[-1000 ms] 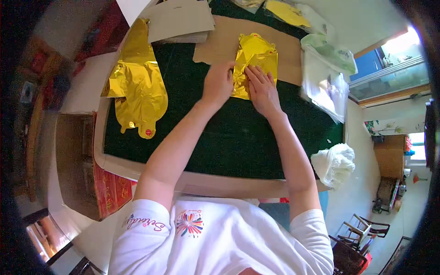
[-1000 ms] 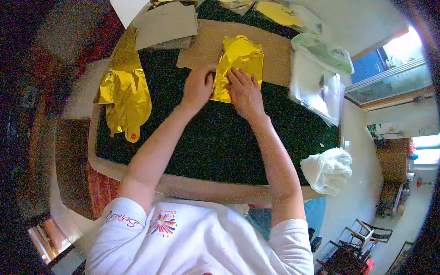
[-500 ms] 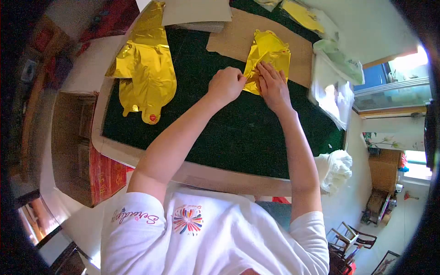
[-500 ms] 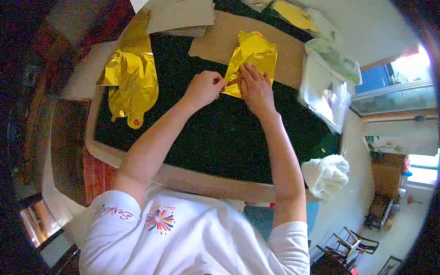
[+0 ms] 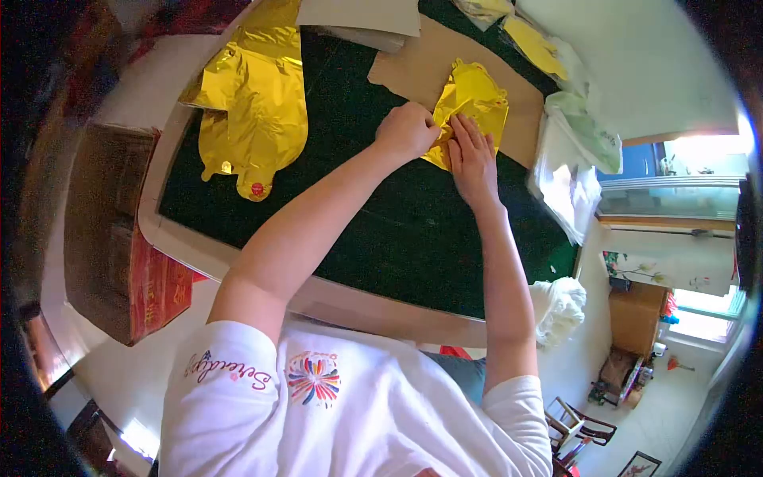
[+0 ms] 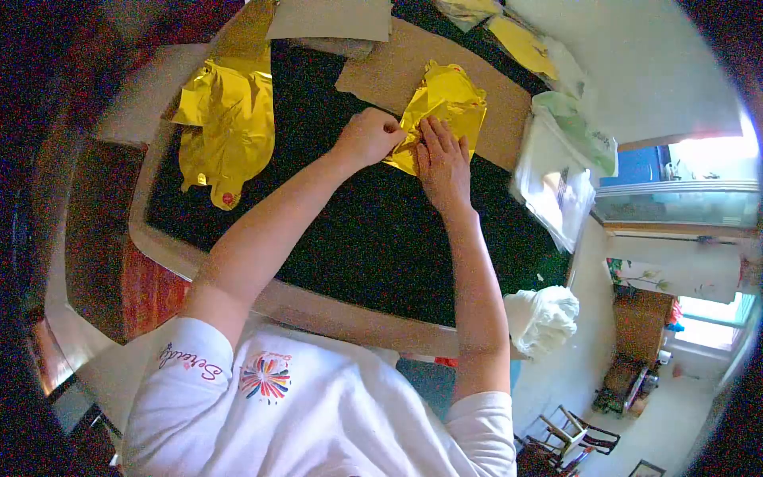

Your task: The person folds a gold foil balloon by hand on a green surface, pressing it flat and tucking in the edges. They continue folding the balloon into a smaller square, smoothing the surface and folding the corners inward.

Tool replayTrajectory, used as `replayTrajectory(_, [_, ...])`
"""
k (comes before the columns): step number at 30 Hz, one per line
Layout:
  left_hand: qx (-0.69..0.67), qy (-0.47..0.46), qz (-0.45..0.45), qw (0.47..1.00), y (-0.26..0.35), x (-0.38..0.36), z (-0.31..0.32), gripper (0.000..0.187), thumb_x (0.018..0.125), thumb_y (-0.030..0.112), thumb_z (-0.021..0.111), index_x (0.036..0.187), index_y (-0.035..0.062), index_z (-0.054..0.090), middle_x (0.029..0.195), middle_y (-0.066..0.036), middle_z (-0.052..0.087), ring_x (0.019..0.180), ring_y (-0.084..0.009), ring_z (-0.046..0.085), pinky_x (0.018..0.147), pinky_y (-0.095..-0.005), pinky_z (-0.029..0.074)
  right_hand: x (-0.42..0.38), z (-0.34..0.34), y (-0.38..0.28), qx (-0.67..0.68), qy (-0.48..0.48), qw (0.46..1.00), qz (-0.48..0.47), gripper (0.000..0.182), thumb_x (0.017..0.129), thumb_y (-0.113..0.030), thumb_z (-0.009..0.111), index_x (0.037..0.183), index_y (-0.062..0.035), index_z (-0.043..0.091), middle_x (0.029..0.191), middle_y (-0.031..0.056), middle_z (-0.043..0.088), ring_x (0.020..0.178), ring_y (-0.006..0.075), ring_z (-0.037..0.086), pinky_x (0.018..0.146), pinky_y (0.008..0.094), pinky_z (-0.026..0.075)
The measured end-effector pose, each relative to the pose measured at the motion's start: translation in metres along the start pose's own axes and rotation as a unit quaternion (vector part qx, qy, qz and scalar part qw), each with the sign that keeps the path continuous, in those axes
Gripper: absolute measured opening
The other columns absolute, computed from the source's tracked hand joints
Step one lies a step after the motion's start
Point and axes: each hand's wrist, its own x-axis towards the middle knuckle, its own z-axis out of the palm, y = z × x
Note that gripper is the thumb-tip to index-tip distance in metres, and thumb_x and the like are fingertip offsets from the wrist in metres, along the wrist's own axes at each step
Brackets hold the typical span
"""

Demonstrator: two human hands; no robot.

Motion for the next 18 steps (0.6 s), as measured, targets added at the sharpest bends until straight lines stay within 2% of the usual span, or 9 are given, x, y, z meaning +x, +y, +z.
replayTrajectory(3, [-0.021, -0.014, -0.008, 1.000, -0.002, 0.006, 0.004, 0.021, 0.077, 0.025, 0.064, 0.088, 0.0089, 0.072, 0.088, -0.016, 0.068, 0.082, -0.0324, 0.067, 0.075, -0.0423, 0.054, -0.001, 0.002, 0.003, -0.005, 0.000, 1.000, -0.004, 0.040, 0.096, -0.023, 0.044, 0.135, -0.0108, 0.046, 0.141, 0.0101, 0.043, 0.134, 0.0277, 0.037, 0.110, 0.0499, 0.024])
replayTrajectory(5, [-0.015, 0.023, 0.007, 1.000, -0.006, 0.008, 0.011, 0.023, 0.076, 0.026, 0.067, 0.079, 0.0034, 0.071, 0.078, -0.016, 0.068, 0.070, -0.0315, 0.066, 0.069, -0.0396, 0.053, -0.001, 0.006, 0.006, -0.017, 0.006, 1.000, -0.010, 0.041, 0.096, -0.025, 0.044, 0.135, -0.0115, 0.046, 0.141, 0.0094, 0.043, 0.133, 0.0276, 0.037, 0.109, 0.0510, 0.026])
replayTrajectory(18, [0.073, 0.121, 0.006, 0.990, 0.005, -0.010, 0.016, 0.015, 0.080, 0.019, 0.064, 0.087, 0.0058, 0.066, 0.083, -0.014, 0.067, 0.079, -0.0323, 0.065, 0.070, -0.0423, 0.052, -0.002, 0.003, -0.001, -0.017, 0.013, 1.000, -0.003, 0.043, 0.095, -0.027, 0.047, 0.135, -0.0120, 0.046, 0.141, 0.0092, 0.043, 0.132, 0.0265, 0.038, 0.108, 0.0501, 0.027])
